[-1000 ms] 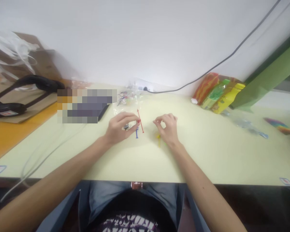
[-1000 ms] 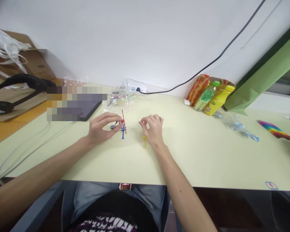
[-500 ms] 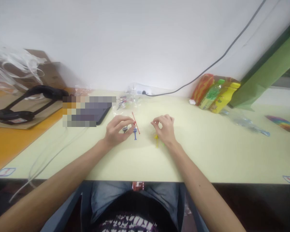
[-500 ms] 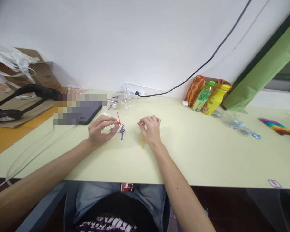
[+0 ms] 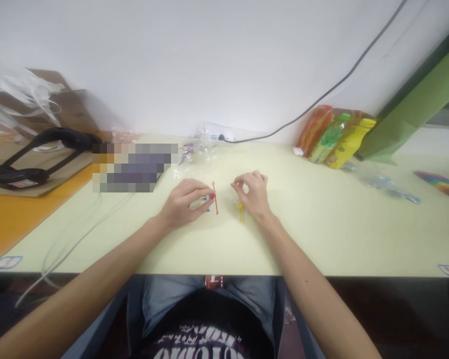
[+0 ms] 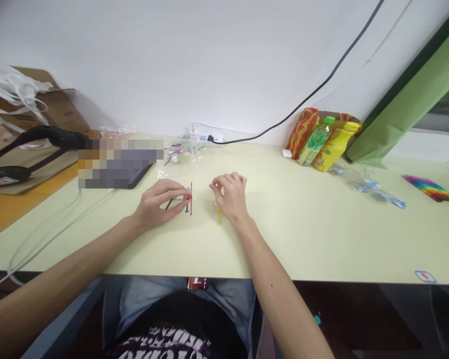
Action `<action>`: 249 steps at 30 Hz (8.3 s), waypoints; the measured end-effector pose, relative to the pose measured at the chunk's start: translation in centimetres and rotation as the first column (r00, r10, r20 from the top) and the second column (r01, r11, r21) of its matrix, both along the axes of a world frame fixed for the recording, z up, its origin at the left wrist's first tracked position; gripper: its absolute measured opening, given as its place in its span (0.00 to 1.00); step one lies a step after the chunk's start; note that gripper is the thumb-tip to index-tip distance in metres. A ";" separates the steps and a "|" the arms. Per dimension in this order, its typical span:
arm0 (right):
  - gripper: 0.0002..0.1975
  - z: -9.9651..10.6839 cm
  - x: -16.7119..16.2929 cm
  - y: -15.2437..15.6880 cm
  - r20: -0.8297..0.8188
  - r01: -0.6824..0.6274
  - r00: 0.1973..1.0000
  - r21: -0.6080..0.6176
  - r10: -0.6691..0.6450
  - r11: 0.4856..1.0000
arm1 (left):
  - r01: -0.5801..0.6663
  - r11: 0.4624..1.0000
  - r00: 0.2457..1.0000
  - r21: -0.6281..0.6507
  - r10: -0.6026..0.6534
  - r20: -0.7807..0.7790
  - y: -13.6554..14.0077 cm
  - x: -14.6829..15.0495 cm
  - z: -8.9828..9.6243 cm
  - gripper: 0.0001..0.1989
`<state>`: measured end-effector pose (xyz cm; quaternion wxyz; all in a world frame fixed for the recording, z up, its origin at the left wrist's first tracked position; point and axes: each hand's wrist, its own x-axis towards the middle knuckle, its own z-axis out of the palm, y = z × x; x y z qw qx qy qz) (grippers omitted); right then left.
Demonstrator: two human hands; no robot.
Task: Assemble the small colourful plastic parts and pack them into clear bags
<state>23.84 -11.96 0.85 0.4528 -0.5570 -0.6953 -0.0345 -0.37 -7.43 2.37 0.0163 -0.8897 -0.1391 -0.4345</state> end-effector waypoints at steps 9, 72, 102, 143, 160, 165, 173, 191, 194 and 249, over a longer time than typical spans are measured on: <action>0.06 0.0 0.3 0.2 -0.016 0.015 1.000 -0.027 -0.015 1.000 | 0.055 0.986 0.927 -0.159 -0.109 -0.360 0.8 0.0 -0.6 0.09; 0.06 5.1 -5.1 3.5 0.259 -0.127 0.864 -0.719 0.433 0.684 | -0.236 0.856 0.951 -0.460 0.107 -0.290 1.3 -2.0 0.3 0.20; 0.09 7.2 0.6 1.9 -0.085 -0.103 0.994 -0.654 0.063 0.750 | -0.015 0.964 0.981 -0.264 -0.037 -0.190 2.5 -2.0 1.6 0.11; 0.08 1.4 -1.5 0.3 0.215 -0.102 0.940 -0.566 0.266 0.818 | 0.075 0.927 0.995 -0.368 -0.092 -0.028 1.6 2.9 0.3 0.12; 0.11 3.0 3.0 -0.1 0.176 -0.060 0.968 -0.523 0.177 0.850 | 0.044 0.940 0.998 -0.337 -0.056 -0.027 2.1 2.8 0.3 0.11; 0.13 3.3 2.4 -0.4 0.204 -0.062 0.957 -0.557 0.208 0.828 | 0.035 0.940 0.998 -0.339 -0.049 -0.033 2.1 2.8 0.1 0.11; 0.07 3.3 2.6 -0.6 0.255 -0.073 0.926 -0.606 0.280 0.792 | 0.029 0.941 0.998 -0.337 -0.045 -0.039 2.0 2.8 0.3 0.11; 0.07 2.6 1.1 -0.4 0.204 -0.104 0.943 -0.574 0.264 0.812 | 0.038 0.943 0.998 -0.330 -0.050 -0.027 2.1 2.8 0.2 0.10; 0.05 2.0 0.2 -0.3 0.203 -0.108 0.945 -0.547 0.257 0.830 | 0.038 0.944 0.998 -0.328 -0.051 -0.029 2.1 2.8 0.2 0.09; 0.14 2.4 -2.3 -0.5 -0.867 -0.521 0.489 -0.206 0.092 0.828 | 0.422 0.529 0.894 -0.737 -0.107 0.435 1.2 3.4 0.7 0.12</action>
